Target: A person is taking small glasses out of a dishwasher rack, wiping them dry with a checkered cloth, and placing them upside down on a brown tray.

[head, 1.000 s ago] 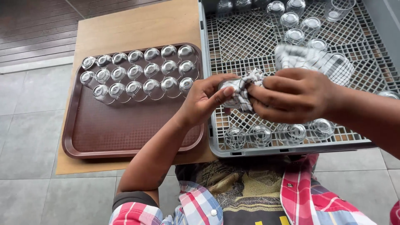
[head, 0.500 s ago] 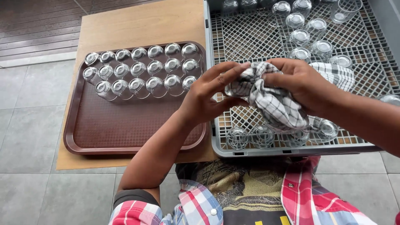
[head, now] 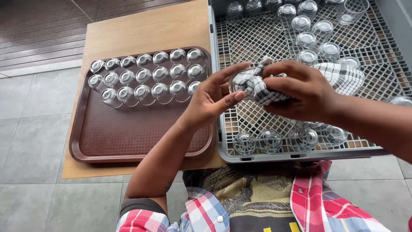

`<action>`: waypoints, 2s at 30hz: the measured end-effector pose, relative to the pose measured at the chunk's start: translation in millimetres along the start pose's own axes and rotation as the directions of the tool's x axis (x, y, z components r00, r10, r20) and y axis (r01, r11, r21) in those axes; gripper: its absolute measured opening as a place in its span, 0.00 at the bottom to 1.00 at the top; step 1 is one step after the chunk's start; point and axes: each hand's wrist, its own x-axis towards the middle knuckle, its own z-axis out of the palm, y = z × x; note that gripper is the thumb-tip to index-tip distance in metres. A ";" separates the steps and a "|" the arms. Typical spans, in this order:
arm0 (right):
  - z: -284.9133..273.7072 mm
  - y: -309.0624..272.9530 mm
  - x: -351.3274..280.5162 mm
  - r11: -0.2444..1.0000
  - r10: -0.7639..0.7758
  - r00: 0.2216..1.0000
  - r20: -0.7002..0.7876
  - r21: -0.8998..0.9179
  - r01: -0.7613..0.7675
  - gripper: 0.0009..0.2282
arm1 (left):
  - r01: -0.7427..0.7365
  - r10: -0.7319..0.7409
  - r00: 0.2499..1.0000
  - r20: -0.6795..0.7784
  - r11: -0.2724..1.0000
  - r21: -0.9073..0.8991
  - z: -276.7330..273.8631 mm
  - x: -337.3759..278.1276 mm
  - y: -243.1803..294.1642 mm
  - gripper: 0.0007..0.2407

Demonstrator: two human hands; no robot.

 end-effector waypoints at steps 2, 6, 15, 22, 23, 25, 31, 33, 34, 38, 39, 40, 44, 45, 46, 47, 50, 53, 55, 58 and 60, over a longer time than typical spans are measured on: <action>0.0 6.4 -1.3 0.997 -0.011 1.000 0.028 -0.081 0.014 0.21 | 0.002 -0.002 0.999 -0.041 1.000 -0.002 0.9 0.3 -1.4 0.23; -2.1 0.7 12.5 0.904 0.409 0.910 0.073 0.106 -0.415 0.26 | -0.271 0.309 0.950 0.039 0.759 0.592 -12.4 1.8 -18.8 0.29; -23.6 -35.8 41.6 0.593 0.690 0.677 0.255 0.336 -0.731 0.23 | -0.533 0.447 0.811 0.378 0.297 0.793 -21.9 3.1 -30.7 0.25; -19.8 -19.0 22.7 0.957 0.237 0.971 -0.015 0.176 -0.231 0.22 | -0.178 0.224 0.973 -0.055 0.880 0.440 1.9 -0.9 -5.9 0.34; -16.4 -11.6 18.0 0.998 0.056 0.995 -0.078 0.047 -0.052 0.19 | -0.105 0.117 0.992 -0.038 0.968 0.230 -0.3 -0.1 -6.8 0.33; -10.9 -0.1 9.5 0.988 -0.132 0.985 -0.112 -0.091 0.122 0.16 | -0.016 0.016 1.000 0.004 1.000 0.008 -1.6 -0.6 -7.9 0.32; -8.9 -19.1 25.3 0.898 0.429 0.901 0.059 0.084 -0.433 0.27 | -0.332 0.449 0.893 0.036 0.603 0.725 -19.1 0.0 -29.9 0.30; -13.4 -25.9 33.8 0.422 0.749 0.596 0.290 0.484 -0.766 0.24 | -0.511 0.488 0.786 0.380 0.166 0.843 -33.5 1.8 -42.9 0.25; -14.2 -26.4 32.9 0.425 0.748 0.598 0.289 0.484 -0.765 0.24 | -0.511 0.490 0.784 0.380 0.164 0.844 -31.2 3.7 -38.2 0.25; -17.8 -27.4 30.0 0.790 0.567 0.821 0.063 0.241 -0.564 0.21 | -0.493 0.476 0.831 0.288 0.391 0.777 -18.5 2.7 -26.8 0.26; -20.1 -26.5 30.5 0.905 0.396 0.918 0.003 0.165 -0.392 0.20 | -0.376 0.404 0.903 0.145 0.581 0.722 -14.6 1.6 -25.6 0.33; -17.7 -19.7 24.8 0.905 0.398 0.917 0.001 0.164 -0.393 0.20 | -0.378 0.404 0.903 0.148 0.581 0.720 -10.9 0.3 -22.5 0.33; -11.2 -0.6 11.5 0.996 -0.061 0.995 -0.073 -0.075 0.055 0.16 | -0.266 0.271 0.961 0.049 0.871 0.413 -9.6 -0.8 -21.0 0.30; -10.5 0.4 8.6 0.995 -0.053 0.998 -0.029 -0.085 0.051 0.15 | -0.320 0.373 0.927 0.036 0.737 0.596 -11.0 -1.2 -24.8 0.30; -11.1 -9.2 13.5 0.995 -0.052 0.998 -0.027 -0.082 0.049 0.15 | -0.317 0.372 0.928 0.033 0.739 0.595 -15.3 -0.2 -29.5 0.30; -12.0 -18.3 19.2 0.970 0.245 0.969 -0.017 0.020 -0.244 0.19 | -0.409 0.487 0.862 0.140 0.504 0.761 -20.1 1.4 -33.7 0.27; -16.2 -30.9 34.2 0.612 0.727 0.675 0.126 0.325 -0.721 0.22 | -0.526 0.542 0.727 0.421 0.046 0.849 -25.7 7.0 -22.1 0.22; -19.4 -30.5 34.5 0.455 0.787 0.575 0.223 0.419 -0.785 0.21 | -0.588 0.523 0.689 0.502 -0.003 0.809 -28.5 9.4 -26.6 0.21; -19.1 -26.7 29.9 0.613 0.705 0.689 0.167 0.343 -0.711 0.19 | -0.593 0.543 0.711 0.447 0.123 0.796 -25.3 8.1 -30.4 0.24; -15.2 -18.9 26.1 0.964 0.260 0.965 -0.043 0.063 -0.257 0.19 | -0.411 0.403 0.900 0.167 0.659 0.630 -13.7 2.4 -21.2 0.40; -13.5 -13.0 26.3 0.993 -0.111 0.992 -0.063 -0.037 0.109 0.12 | -0.174 0.170 0.985 0.038 0.965 0.196 -6.4 -0.3 -13.7 0.26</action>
